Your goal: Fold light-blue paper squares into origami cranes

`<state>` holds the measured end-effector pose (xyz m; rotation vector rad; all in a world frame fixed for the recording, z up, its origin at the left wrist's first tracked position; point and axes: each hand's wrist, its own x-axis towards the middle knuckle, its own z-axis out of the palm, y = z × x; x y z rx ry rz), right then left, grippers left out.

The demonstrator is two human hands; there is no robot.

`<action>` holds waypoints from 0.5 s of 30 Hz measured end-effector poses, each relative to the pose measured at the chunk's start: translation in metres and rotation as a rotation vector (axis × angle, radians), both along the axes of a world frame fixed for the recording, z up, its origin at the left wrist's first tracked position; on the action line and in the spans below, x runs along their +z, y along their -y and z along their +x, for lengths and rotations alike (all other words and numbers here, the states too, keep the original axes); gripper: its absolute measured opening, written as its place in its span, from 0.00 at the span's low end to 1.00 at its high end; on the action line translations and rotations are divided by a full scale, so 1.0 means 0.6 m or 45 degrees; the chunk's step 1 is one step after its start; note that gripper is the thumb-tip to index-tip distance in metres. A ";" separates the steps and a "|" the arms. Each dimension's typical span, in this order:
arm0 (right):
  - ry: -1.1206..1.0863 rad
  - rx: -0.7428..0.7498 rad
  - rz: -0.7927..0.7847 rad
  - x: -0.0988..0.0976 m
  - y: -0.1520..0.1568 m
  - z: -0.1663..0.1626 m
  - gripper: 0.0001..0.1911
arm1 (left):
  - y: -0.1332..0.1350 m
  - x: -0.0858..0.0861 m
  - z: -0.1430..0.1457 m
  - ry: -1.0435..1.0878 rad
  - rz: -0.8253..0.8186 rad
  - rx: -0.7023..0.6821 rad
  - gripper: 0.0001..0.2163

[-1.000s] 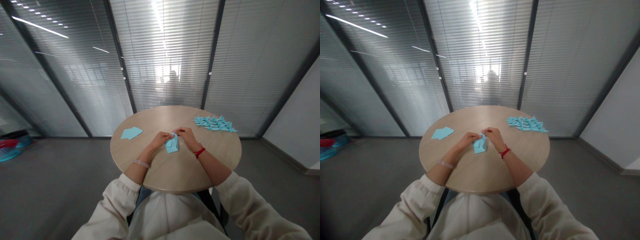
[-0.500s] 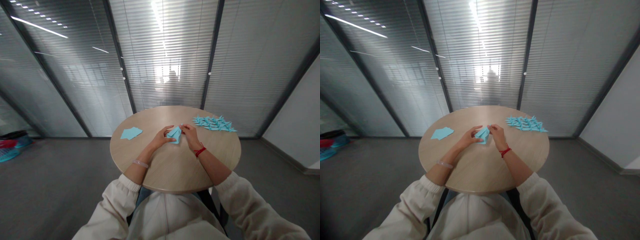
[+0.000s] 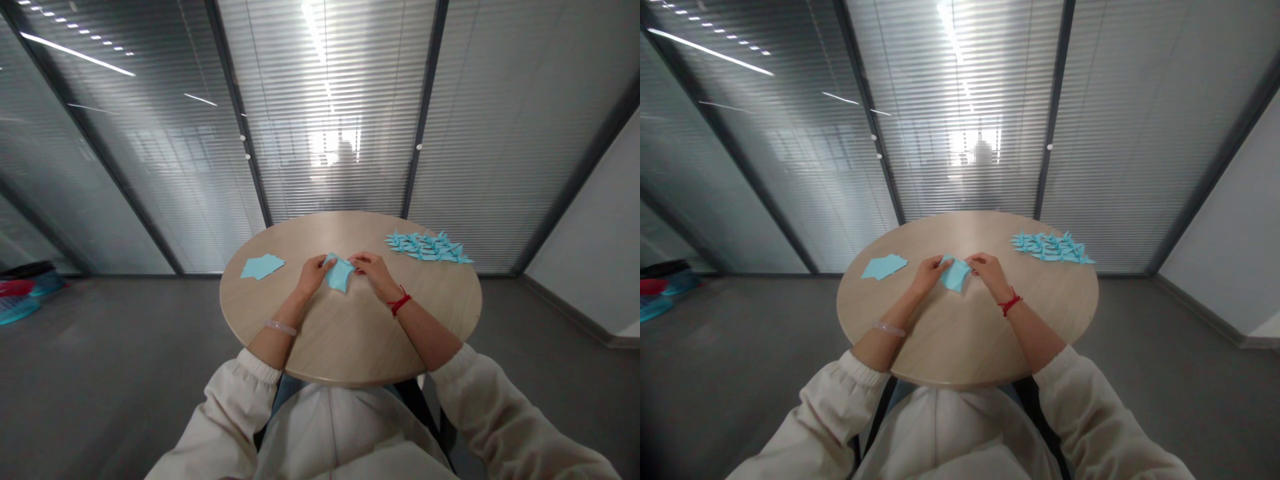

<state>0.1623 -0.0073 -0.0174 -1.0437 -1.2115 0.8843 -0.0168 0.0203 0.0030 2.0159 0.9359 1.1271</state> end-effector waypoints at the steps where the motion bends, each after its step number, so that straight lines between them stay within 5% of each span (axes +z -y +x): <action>1: 0.029 0.033 -0.005 0.000 0.001 0.000 0.13 | 0.000 0.000 0.000 -0.024 0.007 0.018 0.20; 7: 0.190 0.151 0.006 -0.001 0.004 -0.002 0.14 | 0.001 -0.003 0.000 -0.178 0.066 0.117 0.19; 15: -0.025 0.266 -0.132 -0.005 0.004 -0.004 0.18 | 0.001 -0.004 0.004 -0.220 0.115 0.199 0.15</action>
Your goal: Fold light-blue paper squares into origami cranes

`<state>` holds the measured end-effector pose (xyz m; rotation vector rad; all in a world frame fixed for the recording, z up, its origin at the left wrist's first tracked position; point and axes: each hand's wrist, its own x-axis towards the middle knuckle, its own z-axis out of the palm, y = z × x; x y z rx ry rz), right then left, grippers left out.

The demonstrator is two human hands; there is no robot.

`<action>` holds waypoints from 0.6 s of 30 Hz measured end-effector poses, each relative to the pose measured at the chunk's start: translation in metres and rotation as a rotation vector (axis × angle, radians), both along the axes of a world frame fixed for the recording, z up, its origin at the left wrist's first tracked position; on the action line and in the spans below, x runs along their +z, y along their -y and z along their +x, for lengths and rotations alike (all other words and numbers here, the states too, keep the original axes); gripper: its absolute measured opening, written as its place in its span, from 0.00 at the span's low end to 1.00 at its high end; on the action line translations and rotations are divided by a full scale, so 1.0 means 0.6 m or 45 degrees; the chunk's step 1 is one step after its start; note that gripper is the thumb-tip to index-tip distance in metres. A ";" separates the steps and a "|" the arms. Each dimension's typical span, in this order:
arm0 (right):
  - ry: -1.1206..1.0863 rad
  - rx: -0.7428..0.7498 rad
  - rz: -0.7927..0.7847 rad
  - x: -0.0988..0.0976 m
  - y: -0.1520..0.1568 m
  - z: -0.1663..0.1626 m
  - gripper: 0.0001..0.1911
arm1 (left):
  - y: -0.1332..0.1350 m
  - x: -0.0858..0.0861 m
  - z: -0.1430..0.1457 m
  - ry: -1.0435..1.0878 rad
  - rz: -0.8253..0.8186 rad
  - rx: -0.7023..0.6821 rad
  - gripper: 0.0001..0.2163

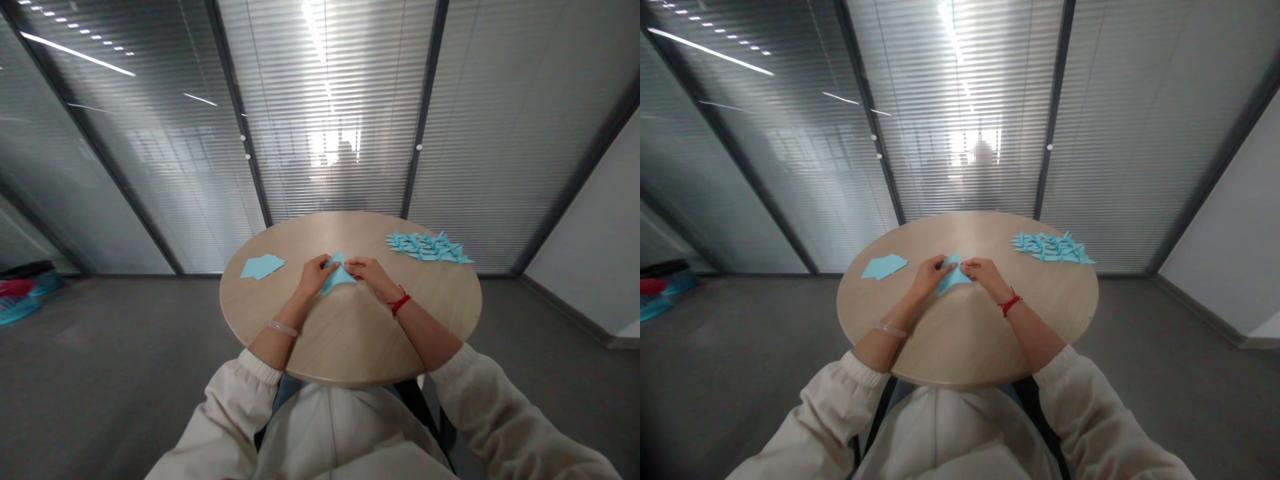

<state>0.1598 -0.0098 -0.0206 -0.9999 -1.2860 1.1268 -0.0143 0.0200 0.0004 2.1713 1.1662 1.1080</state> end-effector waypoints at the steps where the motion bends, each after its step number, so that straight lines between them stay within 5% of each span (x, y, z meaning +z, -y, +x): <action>1: -0.001 -0.002 -0.009 0.000 0.000 0.000 0.18 | 0.000 0.000 0.000 0.007 0.002 0.010 0.14; 18: 0.005 0.066 -0.056 0.009 0.013 -0.004 0.19 | 0.019 0.011 0.004 0.047 0.031 -0.069 0.14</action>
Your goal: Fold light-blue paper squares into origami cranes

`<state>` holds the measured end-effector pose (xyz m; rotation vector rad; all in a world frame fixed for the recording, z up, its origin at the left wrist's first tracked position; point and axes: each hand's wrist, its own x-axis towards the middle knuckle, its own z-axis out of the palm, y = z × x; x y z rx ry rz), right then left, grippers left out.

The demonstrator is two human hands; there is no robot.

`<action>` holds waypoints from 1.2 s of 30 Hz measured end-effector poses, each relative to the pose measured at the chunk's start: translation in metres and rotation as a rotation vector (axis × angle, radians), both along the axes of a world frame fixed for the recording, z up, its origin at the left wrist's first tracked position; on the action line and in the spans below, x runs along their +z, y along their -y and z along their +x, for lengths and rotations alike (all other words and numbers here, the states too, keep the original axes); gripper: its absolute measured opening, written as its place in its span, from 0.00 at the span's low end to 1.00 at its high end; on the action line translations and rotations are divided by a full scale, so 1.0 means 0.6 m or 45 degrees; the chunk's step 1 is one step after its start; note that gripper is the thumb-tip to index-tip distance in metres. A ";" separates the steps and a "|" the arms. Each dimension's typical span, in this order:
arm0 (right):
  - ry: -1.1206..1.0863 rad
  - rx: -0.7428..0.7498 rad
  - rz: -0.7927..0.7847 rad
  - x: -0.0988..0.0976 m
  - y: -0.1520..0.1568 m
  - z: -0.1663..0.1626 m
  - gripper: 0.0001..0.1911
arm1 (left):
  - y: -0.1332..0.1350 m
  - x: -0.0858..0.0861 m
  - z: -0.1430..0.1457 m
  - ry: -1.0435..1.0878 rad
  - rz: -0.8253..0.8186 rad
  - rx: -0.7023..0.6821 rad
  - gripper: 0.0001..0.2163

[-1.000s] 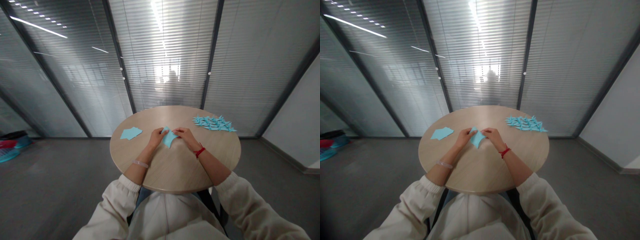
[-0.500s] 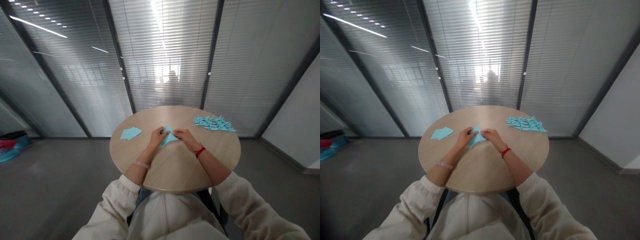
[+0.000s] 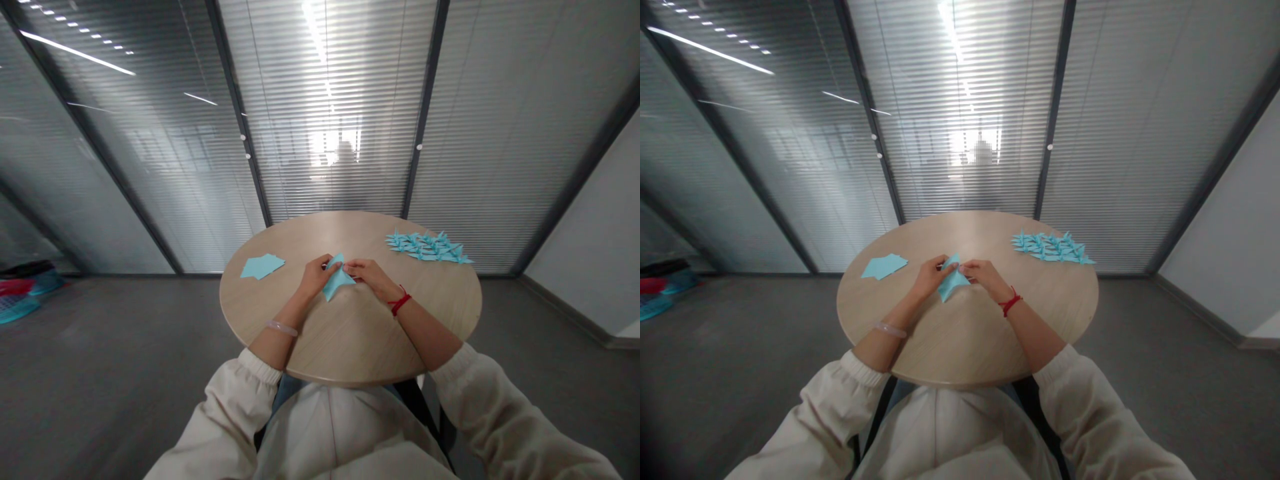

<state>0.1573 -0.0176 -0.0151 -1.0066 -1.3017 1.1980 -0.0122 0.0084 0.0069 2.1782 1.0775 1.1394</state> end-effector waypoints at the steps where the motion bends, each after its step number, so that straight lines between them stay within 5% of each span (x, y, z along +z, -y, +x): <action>1: 0.004 0.005 -0.002 0.000 0.000 0.000 0.20 | 0.000 0.000 0.000 -0.006 -0.001 -0.006 0.14; 22: 0.055 0.082 0.009 0.007 0.007 -0.004 0.19 | -0.019 -0.013 -0.001 0.030 0.043 -0.110 0.11; 32: 0.239 -0.056 0.217 -0.016 -0.019 -0.001 0.20 | -0.017 -0.010 -0.004 0.109 -0.011 -0.034 0.11; 36: 0.343 -0.212 0.340 -0.021 -0.026 0.007 0.14 | -0.025 -0.015 -0.004 0.211 -0.153 -0.020 0.11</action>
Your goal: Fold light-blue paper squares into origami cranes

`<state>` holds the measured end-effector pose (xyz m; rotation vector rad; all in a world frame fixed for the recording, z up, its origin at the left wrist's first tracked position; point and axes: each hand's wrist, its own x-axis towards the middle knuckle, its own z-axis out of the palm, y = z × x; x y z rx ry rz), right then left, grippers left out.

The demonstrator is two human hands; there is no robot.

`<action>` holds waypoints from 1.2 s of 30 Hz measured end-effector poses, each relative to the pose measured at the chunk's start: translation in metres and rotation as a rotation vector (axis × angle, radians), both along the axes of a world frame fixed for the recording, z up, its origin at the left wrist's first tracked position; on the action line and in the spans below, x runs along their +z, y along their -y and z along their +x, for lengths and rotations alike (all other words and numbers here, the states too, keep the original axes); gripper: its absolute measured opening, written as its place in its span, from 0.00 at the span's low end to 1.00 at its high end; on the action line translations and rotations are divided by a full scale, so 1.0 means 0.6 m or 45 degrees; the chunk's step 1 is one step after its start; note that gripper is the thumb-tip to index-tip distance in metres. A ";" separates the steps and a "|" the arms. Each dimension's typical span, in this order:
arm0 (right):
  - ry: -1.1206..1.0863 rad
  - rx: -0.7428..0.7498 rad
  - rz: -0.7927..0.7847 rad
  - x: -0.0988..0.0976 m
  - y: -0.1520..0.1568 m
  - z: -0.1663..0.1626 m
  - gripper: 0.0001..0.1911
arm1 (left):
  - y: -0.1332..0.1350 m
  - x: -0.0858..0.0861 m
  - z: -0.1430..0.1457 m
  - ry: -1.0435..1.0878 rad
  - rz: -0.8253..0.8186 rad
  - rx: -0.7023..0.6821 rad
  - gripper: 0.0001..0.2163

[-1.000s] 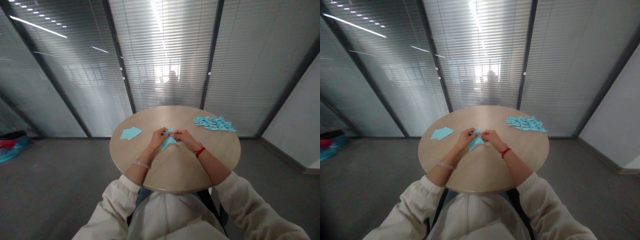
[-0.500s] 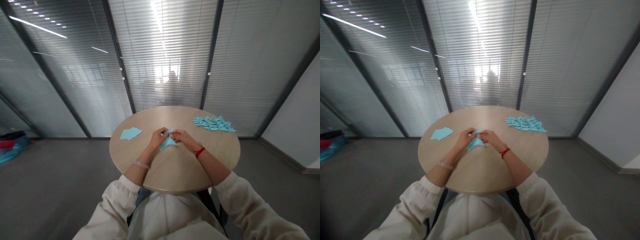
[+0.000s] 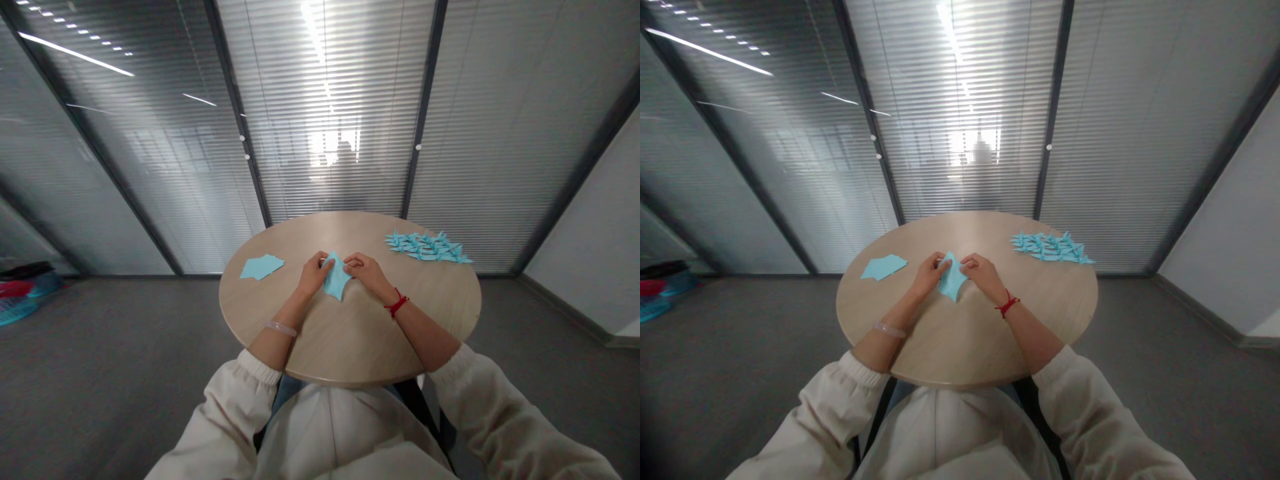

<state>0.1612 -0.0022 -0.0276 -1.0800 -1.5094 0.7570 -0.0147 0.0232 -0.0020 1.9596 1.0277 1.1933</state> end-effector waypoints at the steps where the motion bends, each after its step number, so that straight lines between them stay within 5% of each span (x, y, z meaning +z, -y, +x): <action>1: 0.032 -0.052 0.040 0.000 -0.001 0.002 0.12 | -0.001 -0.001 0.000 0.024 -0.046 -0.023 0.11; 8: 0.172 -0.209 0.148 0.006 0.005 0.003 0.09 | 0.002 -0.003 0.003 0.152 -0.223 -0.156 0.14; 23: 0.222 -0.175 0.304 0.012 0.018 -0.005 0.10 | 0.001 -0.003 0.003 0.139 -0.171 -0.077 0.13; 36: 0.788 -0.192 0.483 0.013 0.023 0.000 0.15 | 0.002 -0.004 0.005 0.447 -0.386 -0.175 0.17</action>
